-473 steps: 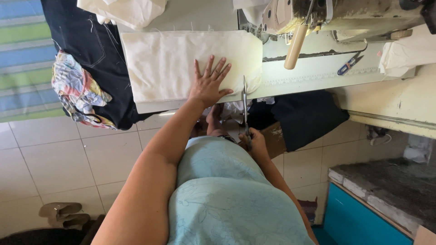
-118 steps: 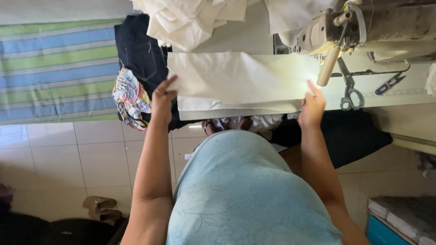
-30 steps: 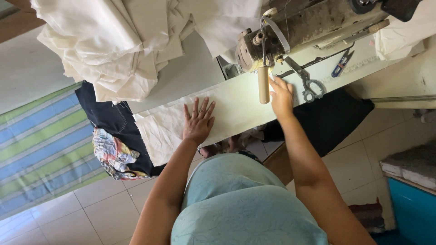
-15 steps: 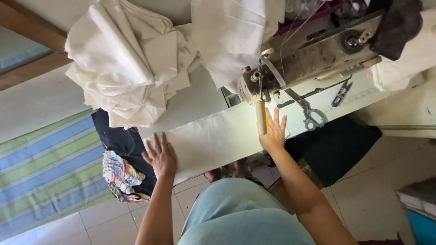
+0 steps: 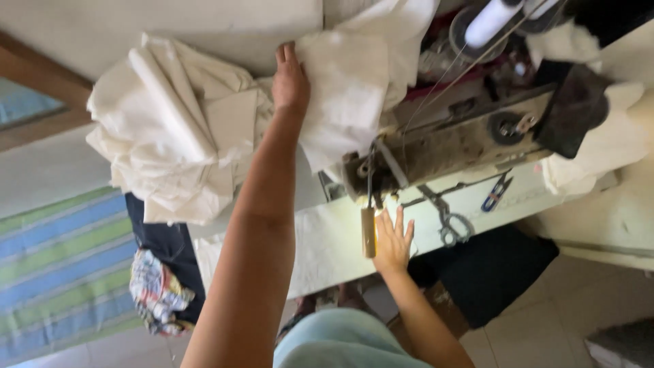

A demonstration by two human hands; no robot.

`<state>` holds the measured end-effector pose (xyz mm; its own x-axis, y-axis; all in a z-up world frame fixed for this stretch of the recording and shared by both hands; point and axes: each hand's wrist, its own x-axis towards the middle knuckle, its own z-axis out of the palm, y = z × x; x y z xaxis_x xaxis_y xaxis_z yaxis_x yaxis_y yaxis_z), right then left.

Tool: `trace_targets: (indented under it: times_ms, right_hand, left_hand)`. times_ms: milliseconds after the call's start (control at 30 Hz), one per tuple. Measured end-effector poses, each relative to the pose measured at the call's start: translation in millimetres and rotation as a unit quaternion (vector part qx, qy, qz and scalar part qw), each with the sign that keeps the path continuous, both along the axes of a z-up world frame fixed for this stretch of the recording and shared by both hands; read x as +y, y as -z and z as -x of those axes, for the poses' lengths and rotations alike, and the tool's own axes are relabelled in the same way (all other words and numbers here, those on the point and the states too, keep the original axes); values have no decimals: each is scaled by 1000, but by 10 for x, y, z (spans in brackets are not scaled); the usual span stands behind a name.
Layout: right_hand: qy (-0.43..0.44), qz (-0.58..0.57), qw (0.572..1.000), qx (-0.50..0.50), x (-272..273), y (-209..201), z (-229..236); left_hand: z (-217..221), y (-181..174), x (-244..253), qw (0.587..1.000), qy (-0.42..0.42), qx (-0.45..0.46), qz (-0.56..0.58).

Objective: The person stands at a sewing machine table and repeatedly folds white fabric pieces. They use a pair of scissors to trim the edges of the fabric, then place the cut pieces into a pile on the table.

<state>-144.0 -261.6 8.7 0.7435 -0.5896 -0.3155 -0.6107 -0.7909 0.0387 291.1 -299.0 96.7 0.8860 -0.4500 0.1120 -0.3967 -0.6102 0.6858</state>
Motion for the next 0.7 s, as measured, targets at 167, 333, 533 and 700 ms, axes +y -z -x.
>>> trace_targets:
  times_ms: [167, 333, 533, 700]
  right_hand:
    - [-6, 3, 1000, -2, -14, -53, -19]
    - [-10, -34, 993, 116, 6, -273, -78]
    - [24, -34, 999, 24, 66, -246, -62]
    - [28, -45, 997, 62, 89, -349, -82]
  left_hand:
    - [-559, 409, -246, 984, 61, -127, -106]
    - [-434, 275, -59, 977, 95, -187, 27]
    - [-245, -95, 288, 992, 89, -74, 56]
    - [-205, -27, 144, 986, 74, 48, -142]
